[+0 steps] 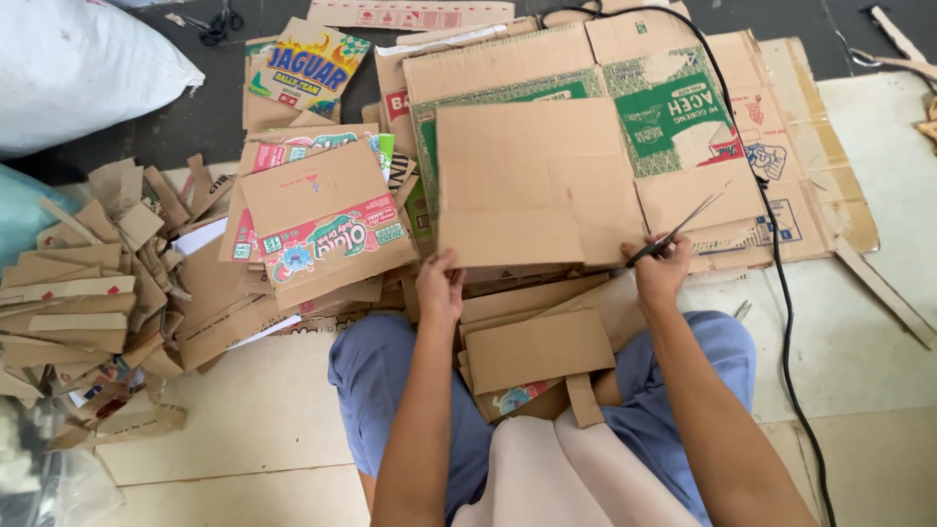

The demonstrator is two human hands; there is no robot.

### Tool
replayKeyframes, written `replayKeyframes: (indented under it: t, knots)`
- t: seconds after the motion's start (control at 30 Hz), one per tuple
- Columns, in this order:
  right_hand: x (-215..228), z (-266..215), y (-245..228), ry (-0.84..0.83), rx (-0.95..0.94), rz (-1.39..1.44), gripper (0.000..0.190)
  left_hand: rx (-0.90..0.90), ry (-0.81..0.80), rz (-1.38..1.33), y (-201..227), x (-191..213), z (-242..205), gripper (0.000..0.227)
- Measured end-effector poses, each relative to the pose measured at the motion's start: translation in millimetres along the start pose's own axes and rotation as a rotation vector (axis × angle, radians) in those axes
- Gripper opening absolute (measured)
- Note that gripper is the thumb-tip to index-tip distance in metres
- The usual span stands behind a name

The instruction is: Cutting cardboard boxes into smaller strips using scissors

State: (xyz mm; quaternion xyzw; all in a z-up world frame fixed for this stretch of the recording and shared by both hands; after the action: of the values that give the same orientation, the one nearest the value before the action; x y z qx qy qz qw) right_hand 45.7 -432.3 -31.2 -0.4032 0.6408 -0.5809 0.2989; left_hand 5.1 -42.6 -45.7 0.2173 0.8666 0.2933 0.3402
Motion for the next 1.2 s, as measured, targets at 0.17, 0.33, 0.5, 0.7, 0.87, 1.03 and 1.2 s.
replayKeyframes:
  t: [0.17, 0.33, 0.5, 0.7, 0.87, 1.03, 1.2]
  knots:
    - [-18, -19, -15, -0.027, 0.025, 0.002, 0.063, 0.135, -0.005, -0.412, -18, -34, -40, 0.05]
    - [-43, -44, -49, 0.002, 0.282, -0.5, 0.056, 0.224, -0.008, -0.292, -53, -36, -8, 0.041]
    - [-72, -49, -81, -0.56, -0.456, -0.069, 0.06, 0.15, 0.034, -0.278, -37, -23, 0, 0.048]
    - [-63, -68, -81, -0.805, -0.856, 0.138, 0.054, 0.089, 0.006, -0.354, -38, -7, 19, 0.045]
    - [-66, -57, -61, -0.801, -0.848, 0.127, 0.064, 0.138, -0.095, -0.382, -70, 12, 83, 0.043]
    - [-79, -49, -67, -0.746, -0.843, 0.114, 0.069, 0.15, -0.153, -0.379, -77, 10, 86, 0.037]
    - [-92, -41, -85, -0.709, -0.814, 0.109, 0.058, 0.145, -0.116, -0.424, -82, 12, 83, 0.038]
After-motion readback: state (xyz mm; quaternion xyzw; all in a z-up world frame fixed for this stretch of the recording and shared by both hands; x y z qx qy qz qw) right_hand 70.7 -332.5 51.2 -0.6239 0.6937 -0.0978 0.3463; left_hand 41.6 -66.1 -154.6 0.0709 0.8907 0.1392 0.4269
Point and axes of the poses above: each hand's wrist, its own z-axis towards the middle knuckle, its own x-axis out of the back of the hand, y = z × x, the point moved 3 cm from there along z, towards the middle knuckle, and after that the axes turned 2 degrees about -y, right-handed, at the moved point
